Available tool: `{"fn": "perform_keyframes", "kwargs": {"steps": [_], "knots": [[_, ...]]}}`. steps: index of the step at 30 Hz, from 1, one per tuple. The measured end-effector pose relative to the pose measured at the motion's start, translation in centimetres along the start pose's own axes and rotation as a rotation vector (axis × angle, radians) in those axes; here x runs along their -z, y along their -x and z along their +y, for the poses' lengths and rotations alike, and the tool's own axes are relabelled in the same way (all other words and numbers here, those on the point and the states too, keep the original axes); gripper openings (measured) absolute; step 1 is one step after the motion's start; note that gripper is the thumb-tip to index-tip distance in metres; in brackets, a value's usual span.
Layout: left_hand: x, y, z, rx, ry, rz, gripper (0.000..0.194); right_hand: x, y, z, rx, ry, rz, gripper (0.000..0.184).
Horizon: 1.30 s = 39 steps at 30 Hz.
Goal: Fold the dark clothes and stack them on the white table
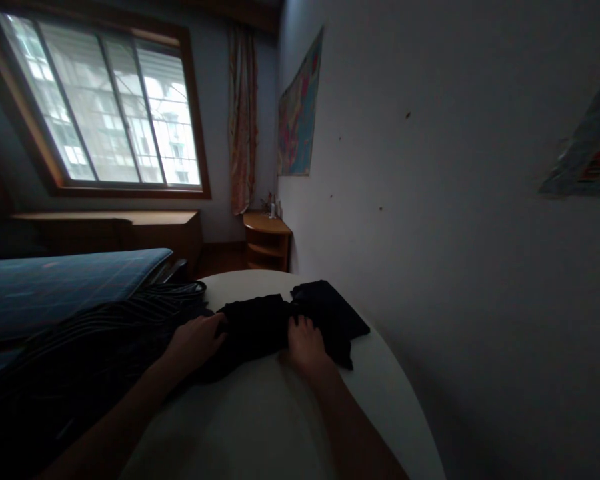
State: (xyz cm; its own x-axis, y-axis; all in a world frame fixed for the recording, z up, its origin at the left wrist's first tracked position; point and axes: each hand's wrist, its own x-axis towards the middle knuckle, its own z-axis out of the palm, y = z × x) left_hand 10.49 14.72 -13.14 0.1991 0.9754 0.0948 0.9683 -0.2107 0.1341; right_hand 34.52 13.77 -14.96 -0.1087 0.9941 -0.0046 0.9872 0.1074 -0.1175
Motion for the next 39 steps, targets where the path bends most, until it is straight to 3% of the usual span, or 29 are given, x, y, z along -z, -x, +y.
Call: {"fn": "perform_keyframes", "kwargs": {"steps": [2, 6, 10, 12, 15, 19, 22, 26, 28, 32, 35, 39], "knots": [[-0.1, -0.4, -0.1, 0.001, 0.179, 0.037, 0.021, -1.0, -0.2, -0.1, -0.004, 0.032, 0.05, 0.073], [0.3, -1.1, 0.1, 0.03, 0.796, 0.033, 0.018, -1.5, -0.6, 0.1, -0.035, 0.113, 0.095, 0.034], [1.0, -1.5, -0.2, 0.113, 1.195, 0.036, 0.034, 0.2, -0.8, 0.9, -0.04, 0.092, 0.131, 0.033], [1.2, -1.6, -0.9, 0.145, 1.155, 0.171, 0.033, 1.6, -0.9, 1.6, -0.043, 0.008, 0.206, 0.029], [1.6, -1.8, -2.2, 0.197, 0.898, 0.427, 0.025, 4.1, -0.8, 2.9, -0.078, -0.151, 0.415, 0.025], [2.6, -1.8, -3.5, 0.288, 0.755, 0.637, 0.023, 6.6, -0.2, 4.7, -0.221, -0.369, 0.694, 0.026], [3.4, -1.8, -4.0, 0.352, 0.83, 0.737, 0.023, 7.2, 0.1, 5.9, -0.275, -0.588, 0.811, 0.034], [2.9, -2.3, -4.6, 0.357, 0.868, 0.718, 0.024, 6.0, -0.9, 6.7, -0.187, -0.815, 0.885, 0.035], [1.9, -2.5, -4.9, 0.298, 0.775, 0.621, 0.026, 5.0, -1.7, 6.7, -0.086, -0.798, 0.835, 0.028], [0.4, -2.0, -4.4, 0.167, 0.315, 0.408, 0.046, 3.1, -2.5, 6.0, 0.05, -0.588, 0.545, 0.019], [0.3, -1.1, -3.0, 0.131, 0.08, 0.28, 0.046, 2.5, -2.1, 5.3, -0.017, -0.379, 0.342, 0.018], [0.2, -0.3, -1.6, 0.151, 0.021, 0.015, 0.055, 1.7, -1.4, 4.4, -0.15, -0.292, 0.058, 0.029]]}}
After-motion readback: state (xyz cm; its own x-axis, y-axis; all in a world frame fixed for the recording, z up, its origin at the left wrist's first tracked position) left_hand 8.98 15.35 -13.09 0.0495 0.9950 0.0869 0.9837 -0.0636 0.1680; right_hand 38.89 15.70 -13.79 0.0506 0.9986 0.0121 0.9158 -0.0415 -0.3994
